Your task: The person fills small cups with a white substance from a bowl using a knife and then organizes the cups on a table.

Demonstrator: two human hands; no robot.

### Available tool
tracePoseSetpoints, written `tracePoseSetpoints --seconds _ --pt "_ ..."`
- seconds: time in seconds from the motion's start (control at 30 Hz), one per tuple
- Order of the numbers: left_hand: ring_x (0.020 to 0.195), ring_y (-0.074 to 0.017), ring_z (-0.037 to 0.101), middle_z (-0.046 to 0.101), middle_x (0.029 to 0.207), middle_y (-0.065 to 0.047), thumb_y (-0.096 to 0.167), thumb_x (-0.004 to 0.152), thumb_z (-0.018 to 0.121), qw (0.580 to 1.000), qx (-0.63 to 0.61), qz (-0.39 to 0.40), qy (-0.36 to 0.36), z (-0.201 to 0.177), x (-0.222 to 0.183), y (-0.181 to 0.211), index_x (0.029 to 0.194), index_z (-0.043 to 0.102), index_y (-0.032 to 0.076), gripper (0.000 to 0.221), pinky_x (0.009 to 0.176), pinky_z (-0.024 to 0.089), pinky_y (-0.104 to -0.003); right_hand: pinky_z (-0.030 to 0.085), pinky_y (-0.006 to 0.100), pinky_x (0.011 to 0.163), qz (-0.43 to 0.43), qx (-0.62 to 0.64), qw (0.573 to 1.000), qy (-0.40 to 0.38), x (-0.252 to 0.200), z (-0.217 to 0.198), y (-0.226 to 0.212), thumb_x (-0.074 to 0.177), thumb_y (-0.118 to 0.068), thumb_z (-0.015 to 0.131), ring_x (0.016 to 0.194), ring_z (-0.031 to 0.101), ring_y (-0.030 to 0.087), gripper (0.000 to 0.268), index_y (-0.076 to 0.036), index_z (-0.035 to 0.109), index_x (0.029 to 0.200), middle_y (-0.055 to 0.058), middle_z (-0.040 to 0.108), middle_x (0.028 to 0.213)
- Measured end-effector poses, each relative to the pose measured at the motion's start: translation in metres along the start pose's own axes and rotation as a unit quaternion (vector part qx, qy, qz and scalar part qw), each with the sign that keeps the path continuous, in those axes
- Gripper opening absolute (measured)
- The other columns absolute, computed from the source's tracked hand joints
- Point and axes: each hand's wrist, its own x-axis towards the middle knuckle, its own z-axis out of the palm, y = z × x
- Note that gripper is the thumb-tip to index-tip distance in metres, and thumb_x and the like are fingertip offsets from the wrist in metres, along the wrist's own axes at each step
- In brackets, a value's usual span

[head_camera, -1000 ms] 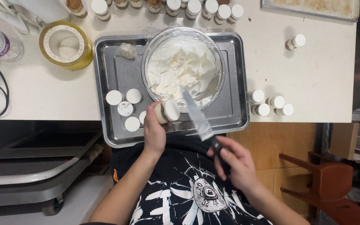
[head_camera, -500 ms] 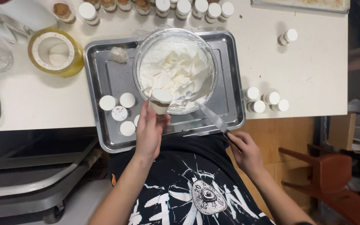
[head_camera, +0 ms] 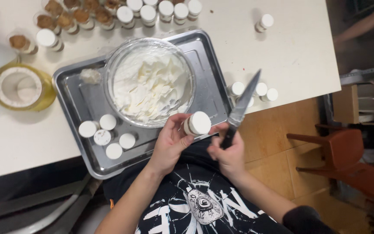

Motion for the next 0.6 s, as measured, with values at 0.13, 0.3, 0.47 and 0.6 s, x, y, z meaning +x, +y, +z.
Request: tracePoseSetpoints --seconds 0.13,0.3,0.47,0.6 --pt "0.136 -0.0200 0.050 0.049 0.145 -0.009 -0.004 0.092 0.071 1.000 -0.003 0.005 -0.004 0.004 0.002 -0.011 0.136 0.044 0.005 0.052 0.115 0.042 -0.037 0.048 0.023 0.056 -0.046 0.015 0.998 -0.028 0.013 0.019 -0.013 0.074 0.013 0.081 0.065 0.053 0.006 0.066 -0.002 0.052 0.131 0.013 0.059 0.130" --pt "0.136 -0.0212 0.051 0.048 0.144 -0.010 -0.007 0.093 0.070 1.000 -0.004 -0.018 -0.019 0.007 0.008 -0.030 0.135 0.046 0.004 0.050 0.115 0.044 -0.037 0.049 0.021 0.062 -0.060 0.015 0.998 -0.020 0.020 0.005 -0.010 0.076 0.013 0.081 0.072 0.057 0.007 0.066 -0.003 0.050 0.132 0.017 0.060 0.136" --pt "0.134 -0.0232 0.053 0.049 0.141 -0.012 -0.009 0.090 0.067 0.998 0.039 -0.055 -0.006 0.010 0.018 -0.041 0.137 0.043 0.005 0.055 0.110 0.048 -0.036 0.059 0.026 0.090 -0.078 -0.033 0.996 -0.010 0.028 -0.022 0.002 0.077 0.009 0.079 0.104 0.069 0.011 0.062 -0.006 0.047 0.127 0.014 0.061 0.129" --pt "0.133 -0.0235 0.055 0.049 0.141 -0.012 -0.008 0.089 0.064 0.987 0.098 -0.091 0.084 0.004 0.017 -0.039 0.136 0.042 0.006 0.053 0.105 0.051 -0.035 0.046 0.017 0.061 -0.097 -0.133 0.986 0.018 0.063 -0.055 0.029 0.078 0.006 0.082 0.068 0.051 0.001 0.057 -0.003 0.049 0.123 0.011 0.062 0.128"
